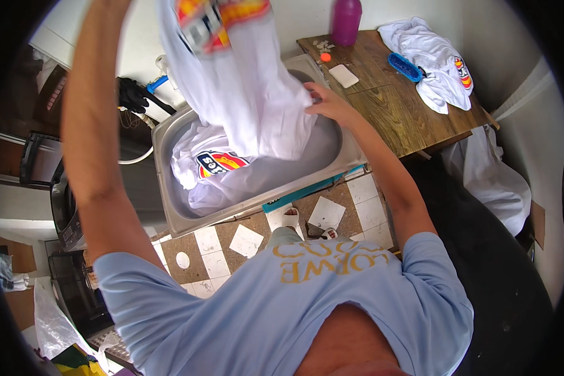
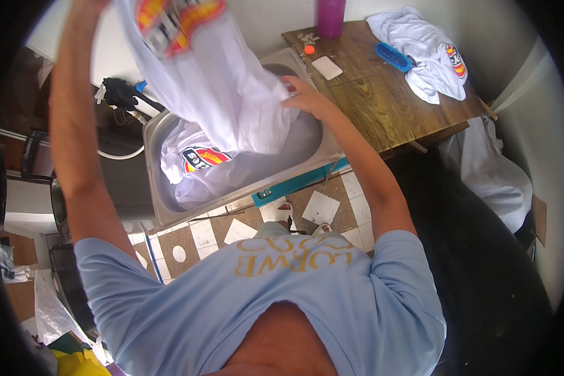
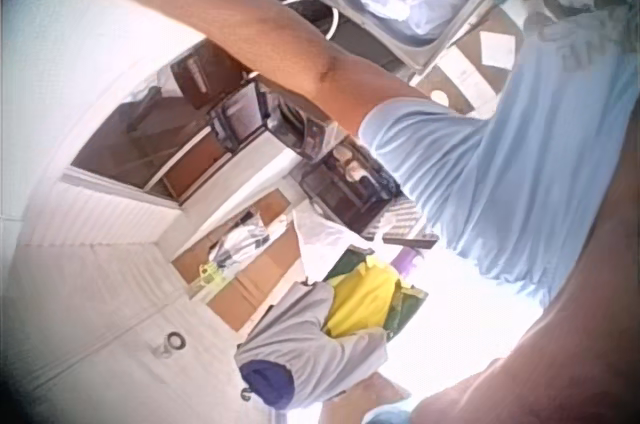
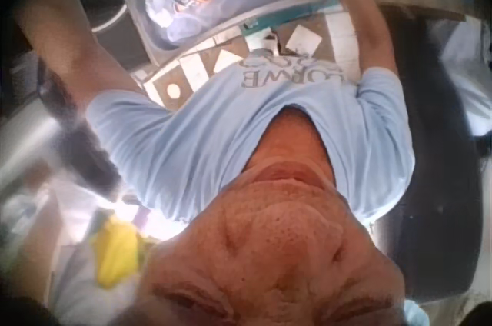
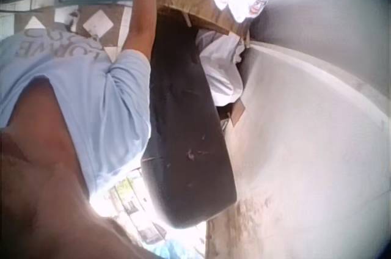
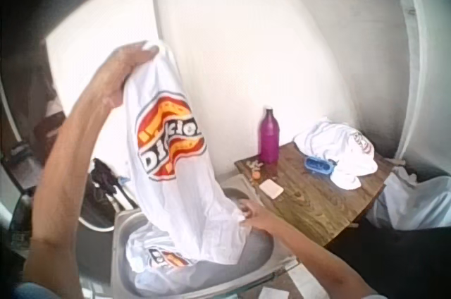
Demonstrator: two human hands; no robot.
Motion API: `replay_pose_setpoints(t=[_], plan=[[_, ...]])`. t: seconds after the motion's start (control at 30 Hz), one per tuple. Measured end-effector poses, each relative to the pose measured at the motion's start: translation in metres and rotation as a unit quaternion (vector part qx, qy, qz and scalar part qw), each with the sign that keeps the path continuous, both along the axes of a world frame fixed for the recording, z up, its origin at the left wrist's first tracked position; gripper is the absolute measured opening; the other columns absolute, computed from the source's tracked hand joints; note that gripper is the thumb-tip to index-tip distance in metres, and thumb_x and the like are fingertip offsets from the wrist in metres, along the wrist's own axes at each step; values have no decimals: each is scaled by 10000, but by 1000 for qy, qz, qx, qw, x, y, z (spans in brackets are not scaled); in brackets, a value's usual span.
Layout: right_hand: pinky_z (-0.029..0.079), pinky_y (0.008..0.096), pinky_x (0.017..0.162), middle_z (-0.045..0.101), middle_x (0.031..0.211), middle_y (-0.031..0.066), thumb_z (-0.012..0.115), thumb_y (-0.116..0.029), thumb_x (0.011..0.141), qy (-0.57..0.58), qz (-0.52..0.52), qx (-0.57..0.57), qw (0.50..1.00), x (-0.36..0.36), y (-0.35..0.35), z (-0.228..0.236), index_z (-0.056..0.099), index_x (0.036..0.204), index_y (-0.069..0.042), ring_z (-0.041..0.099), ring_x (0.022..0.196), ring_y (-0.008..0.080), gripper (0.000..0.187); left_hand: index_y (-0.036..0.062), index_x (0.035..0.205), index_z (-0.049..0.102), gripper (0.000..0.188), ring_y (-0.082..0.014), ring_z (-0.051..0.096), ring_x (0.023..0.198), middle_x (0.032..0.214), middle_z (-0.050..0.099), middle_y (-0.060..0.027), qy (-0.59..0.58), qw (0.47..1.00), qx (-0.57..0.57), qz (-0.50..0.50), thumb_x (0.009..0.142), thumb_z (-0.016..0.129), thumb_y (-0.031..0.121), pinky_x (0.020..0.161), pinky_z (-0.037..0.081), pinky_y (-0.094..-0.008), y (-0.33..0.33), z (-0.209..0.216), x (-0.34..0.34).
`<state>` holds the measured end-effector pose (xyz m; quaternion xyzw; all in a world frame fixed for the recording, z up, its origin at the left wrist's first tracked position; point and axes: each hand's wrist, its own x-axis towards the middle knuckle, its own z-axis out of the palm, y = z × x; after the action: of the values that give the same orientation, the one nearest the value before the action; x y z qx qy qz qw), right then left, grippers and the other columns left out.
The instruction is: The person washes white t-shirts by hand in a sink, using liquid soap from a purple bottle and a bar of soap, then rinses them under a tap and places them into a washing machine.
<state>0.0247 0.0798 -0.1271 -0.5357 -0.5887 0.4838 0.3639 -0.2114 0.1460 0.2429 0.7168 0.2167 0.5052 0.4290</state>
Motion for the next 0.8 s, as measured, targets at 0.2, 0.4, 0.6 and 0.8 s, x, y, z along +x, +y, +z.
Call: replay_pose_setpoints(t=[0.2,0.4,0.6,0.8], plan=[[422,392,947,495,1288,145,604,-165,843,223,-121,201,946,-58,35,31,432,1358,-93,513,1140,285,547,18,1122,649,287,-85,620,784,944,670,-34,188,975,-115,2,897,631,195,708,505,-234,25,-266,-28],[401,478,950,505,1292,136,595,-257,831,-310,-96,274,906,-114,74,-80,566,1228,-172,512,1134,342,407,-20,1033,627,297,-316,643,823,931,663,-210,318,920,-26,226,867,612,225,724,493,-389,44,-442,-45],[396,469,945,523,1284,64,589,-265,824,-354,-110,270,888,-114,86,-120,586,1218,-231,512,1136,307,396,31,962,569,185,-421,608,893,933,638,-227,412,883,-26,224,878,543,195,768,476,-500,58,-480,-34],[381,497,956,530,1255,124,568,-269,847,-332,-134,273,893,-116,93,-152,568,1251,-222,508,1120,347,407,27,1026,547,237,-414,632,833,883,652,-241,460,863,-71,198,915,500,231,737,483,-515,67,-496,-22]])
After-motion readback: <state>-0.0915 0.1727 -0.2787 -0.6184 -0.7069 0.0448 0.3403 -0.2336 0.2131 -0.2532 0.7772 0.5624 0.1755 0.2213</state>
